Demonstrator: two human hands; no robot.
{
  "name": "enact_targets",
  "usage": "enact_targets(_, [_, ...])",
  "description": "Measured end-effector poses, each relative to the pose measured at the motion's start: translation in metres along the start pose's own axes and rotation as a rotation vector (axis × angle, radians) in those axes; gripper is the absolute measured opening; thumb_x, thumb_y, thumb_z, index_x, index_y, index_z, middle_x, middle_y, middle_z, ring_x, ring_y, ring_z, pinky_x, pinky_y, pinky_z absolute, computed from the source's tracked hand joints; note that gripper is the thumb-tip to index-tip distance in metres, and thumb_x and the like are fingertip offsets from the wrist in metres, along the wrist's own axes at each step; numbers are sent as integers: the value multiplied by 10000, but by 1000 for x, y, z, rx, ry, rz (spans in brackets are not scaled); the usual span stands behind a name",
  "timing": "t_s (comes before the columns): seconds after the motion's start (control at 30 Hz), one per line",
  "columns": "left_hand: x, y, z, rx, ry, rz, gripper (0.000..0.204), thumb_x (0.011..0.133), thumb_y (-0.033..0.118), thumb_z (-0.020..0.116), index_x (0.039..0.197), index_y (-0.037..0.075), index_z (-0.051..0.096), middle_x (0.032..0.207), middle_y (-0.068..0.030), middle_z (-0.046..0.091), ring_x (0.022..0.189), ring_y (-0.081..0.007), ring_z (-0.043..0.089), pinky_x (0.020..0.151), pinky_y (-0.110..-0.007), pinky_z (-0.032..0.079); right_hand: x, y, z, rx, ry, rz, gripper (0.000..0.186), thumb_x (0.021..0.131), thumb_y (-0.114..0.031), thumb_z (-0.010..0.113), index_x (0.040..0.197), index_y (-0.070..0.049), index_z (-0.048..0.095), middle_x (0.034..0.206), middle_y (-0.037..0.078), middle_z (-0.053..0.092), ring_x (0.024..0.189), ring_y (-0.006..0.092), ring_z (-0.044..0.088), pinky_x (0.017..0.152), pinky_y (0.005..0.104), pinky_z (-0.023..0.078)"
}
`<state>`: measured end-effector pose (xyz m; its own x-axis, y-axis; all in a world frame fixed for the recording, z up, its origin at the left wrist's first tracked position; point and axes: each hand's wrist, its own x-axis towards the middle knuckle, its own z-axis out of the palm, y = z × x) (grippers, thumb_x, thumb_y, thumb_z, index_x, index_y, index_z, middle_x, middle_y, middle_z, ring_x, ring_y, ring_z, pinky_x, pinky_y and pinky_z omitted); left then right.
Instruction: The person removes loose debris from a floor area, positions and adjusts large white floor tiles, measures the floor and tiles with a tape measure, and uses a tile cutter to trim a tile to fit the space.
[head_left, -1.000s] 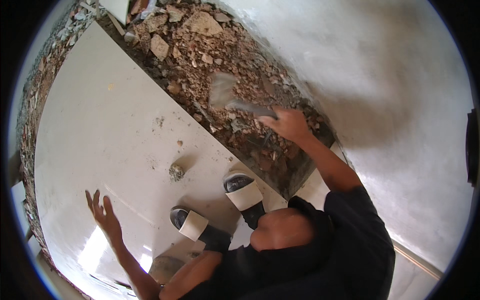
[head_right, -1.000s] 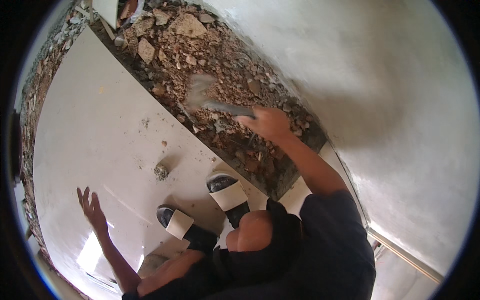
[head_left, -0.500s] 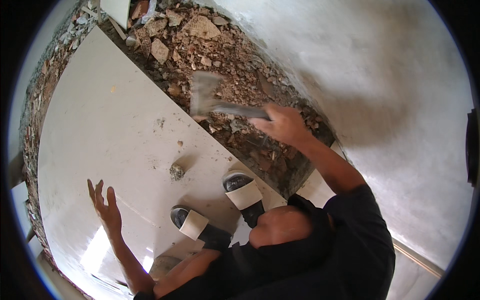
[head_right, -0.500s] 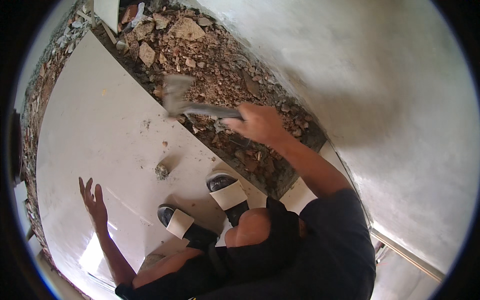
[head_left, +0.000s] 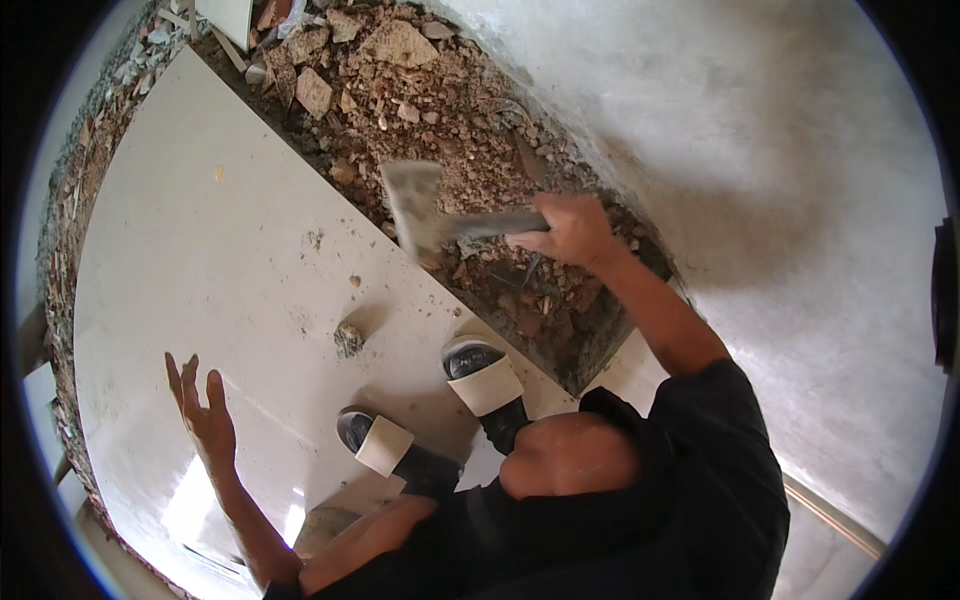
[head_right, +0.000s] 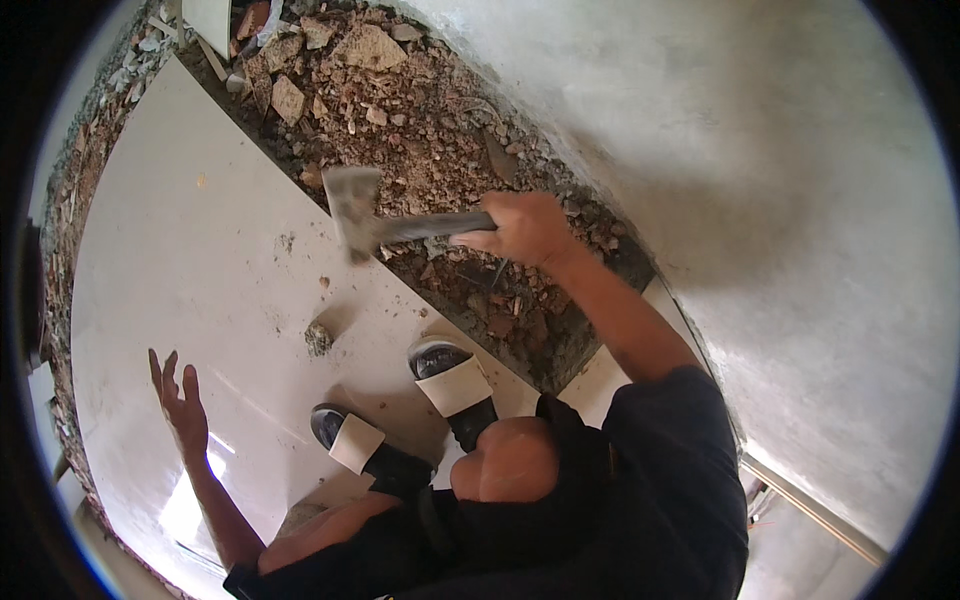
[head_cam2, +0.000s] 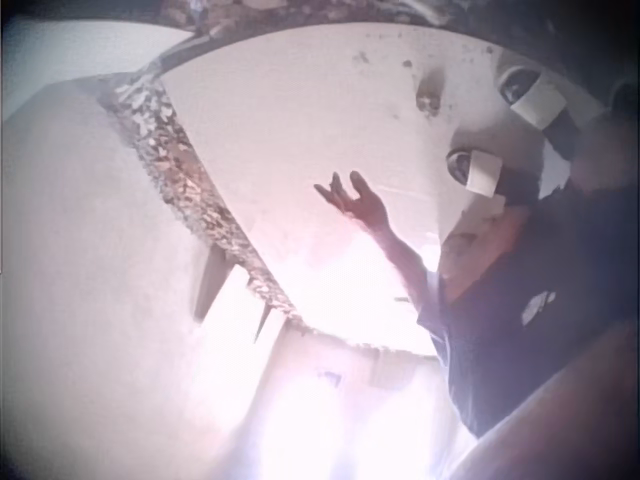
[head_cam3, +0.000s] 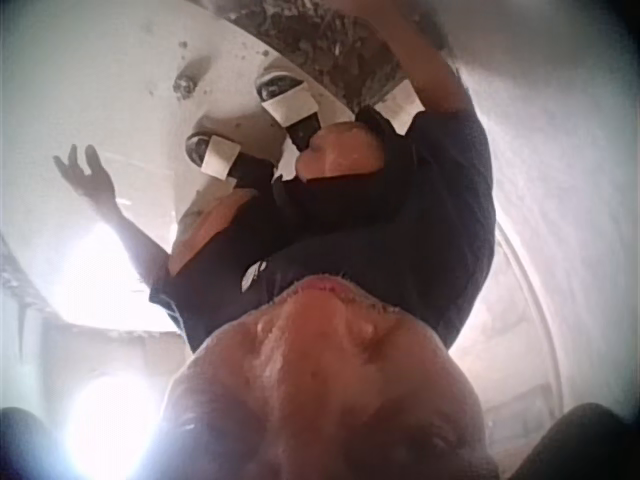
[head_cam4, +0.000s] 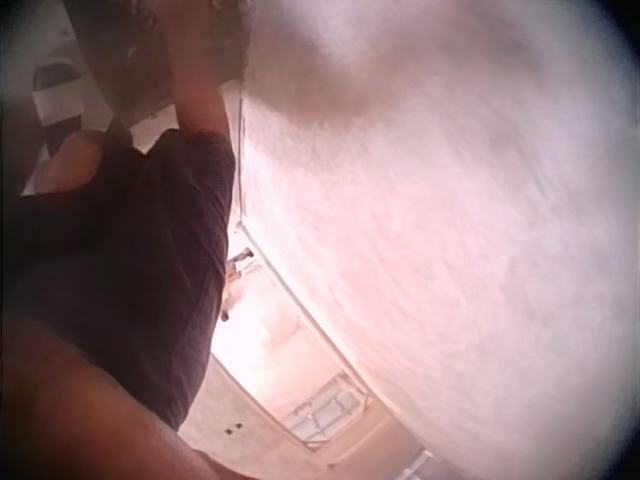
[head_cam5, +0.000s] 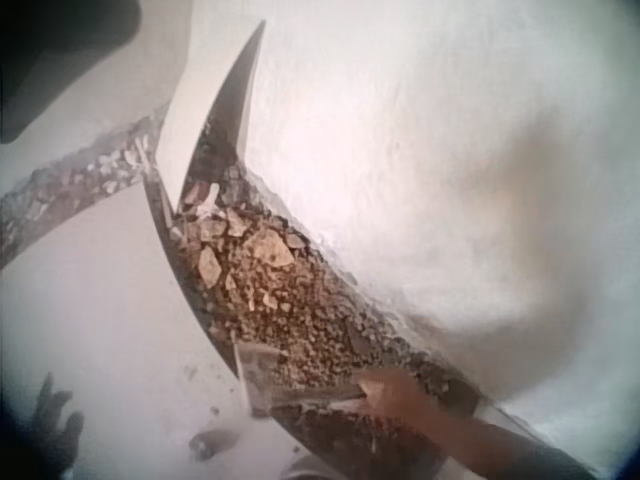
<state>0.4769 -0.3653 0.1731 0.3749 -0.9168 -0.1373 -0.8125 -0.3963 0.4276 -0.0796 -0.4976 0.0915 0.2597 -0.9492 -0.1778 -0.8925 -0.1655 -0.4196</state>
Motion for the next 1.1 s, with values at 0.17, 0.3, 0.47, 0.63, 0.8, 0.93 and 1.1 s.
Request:
enact_targets(0.17, [0,-3,-29,-32,102,-51,443,929,342,491,1252,39,504,1470,-124,262,1288,-321,365,1009,-494,352,9,19,-34,-199,-161,719,669,778,-678,505,771,-20,628,635,166,595,592,325,605,573,433,472])
enact_targets(0.3, [-4,-10,-20,-93,72,-189,467,922,375,493,1253,46,505,1470,-116,263,1282,-322,372,1015,-492,351,-16,21,5,-178,-12,382,685,790,-685,478,800,-17,628,696,194,609,646,333,610,607,442,469])
enact_targets(0.47, [-3,-8,-15,42,36,53,448,926,362,490,1250,53,511,1464,-127,271,1268,-334,387,1009,-483,356,-41,33,-12,-113,86,315,728,767,-717,466,853,-16,644,794,190,648,777,364,625,724,468,465])
enact_targets(0.63, [3,7,-25,-165,120,-157,431,929,327,495,1260,51,505,1463,-134,272,1267,-338,388,1013,-494,348,-43,16,-29,-240,-135,709,741,761,-721,458,902,-20,653,831,195,650,811,348,633,731,457,470])
enact_targets(0.8, [4,26,-5,-18,-34,158,464,921,357,501,1275,58,492,1470,-117,263,1298,-337,339,1025,-507,322,-55,13,-16,-136,-169,272,756,802,-702,416,965,-1,648,874,217,645,858,375,623,754,443,474])
enact_targets(0.93, [1,23,-23,-14,87,110,458,923,364,494,1263,58,500,1472,-110,264,1296,-327,349,1016,-493,338,-73,39,-29,-205,-68,586,713,789,-665,499,1033,-12,649,930,222,642,911,373,616,781,423,474])
enact_targets(1.1, [1,10,-23,-85,49,-29,447,926,354,487,1259,56,504,1468,-103,271,1291,-321,357,1024,-485,337,-82,49,-22,-255,-196,655,732,808,-674,453,1064,-12,633,948,234,639,936,384,603,817,433,461])
